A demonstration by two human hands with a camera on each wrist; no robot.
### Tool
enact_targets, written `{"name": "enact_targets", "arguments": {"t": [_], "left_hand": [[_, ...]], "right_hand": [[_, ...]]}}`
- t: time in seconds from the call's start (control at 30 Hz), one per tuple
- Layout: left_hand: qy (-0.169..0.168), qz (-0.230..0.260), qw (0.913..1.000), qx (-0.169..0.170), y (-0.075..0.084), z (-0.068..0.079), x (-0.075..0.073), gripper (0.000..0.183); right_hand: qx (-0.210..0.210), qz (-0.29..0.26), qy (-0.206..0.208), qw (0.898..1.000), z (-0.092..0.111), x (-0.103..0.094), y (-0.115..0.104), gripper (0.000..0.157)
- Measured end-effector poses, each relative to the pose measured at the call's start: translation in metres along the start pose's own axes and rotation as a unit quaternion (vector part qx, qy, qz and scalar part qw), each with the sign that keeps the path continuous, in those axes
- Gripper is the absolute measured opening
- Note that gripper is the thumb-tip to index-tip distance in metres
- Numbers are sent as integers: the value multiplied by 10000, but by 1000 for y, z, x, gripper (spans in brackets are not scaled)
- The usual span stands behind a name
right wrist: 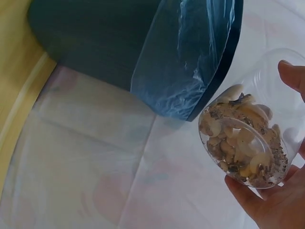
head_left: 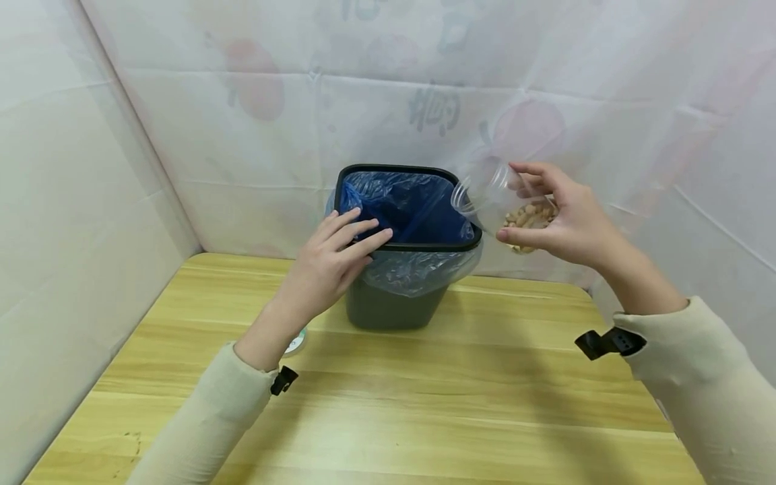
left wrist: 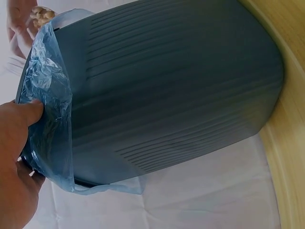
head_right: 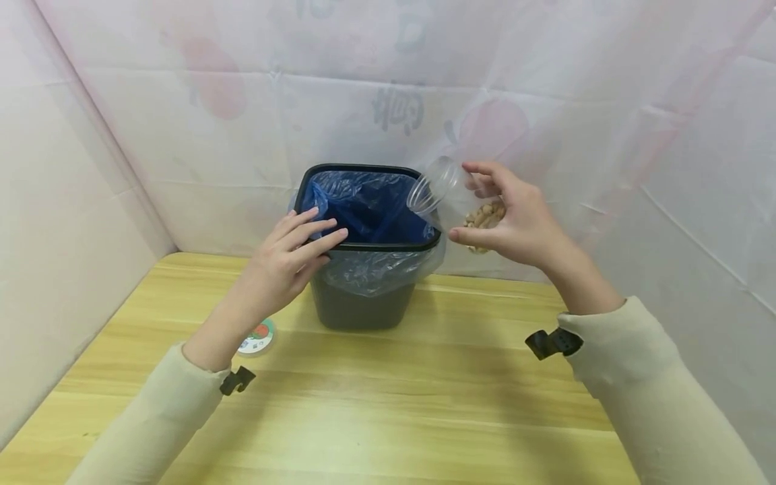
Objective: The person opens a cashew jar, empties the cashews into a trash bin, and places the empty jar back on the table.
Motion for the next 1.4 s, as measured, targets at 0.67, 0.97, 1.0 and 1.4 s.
{"name": "enact_targets", "arguments": {"t": [0.67,0.97,1.0,1.4], "left_hand": [[-59,-10,10000,-75,0,5,1,50],[-36,10,9999,-97,-1,6,-1,51],[-45,6,9999,-105,-1,6,-1,51],[-52,-43,9999,-145,-4,8,-1,50]], "right_hand": [[-815,1294,-306,9878,-29,9,-18,95],[-805,1581,-535,9827,-34,13,-26,95],[-822,1605,-557,9820,-35,14,-27,95],[-1094,2070,-610,9703,-40,15,-35,97]]}}
Point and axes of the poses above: each hand's wrist, its own z-axis away from the middle knuckle, its own x-axis out of the palm, y = z × x, the point moved 10 cm from there along -z, towards the middle knuckle, and after that the axes turned 13 degrees about z, right-handed, at the moved point
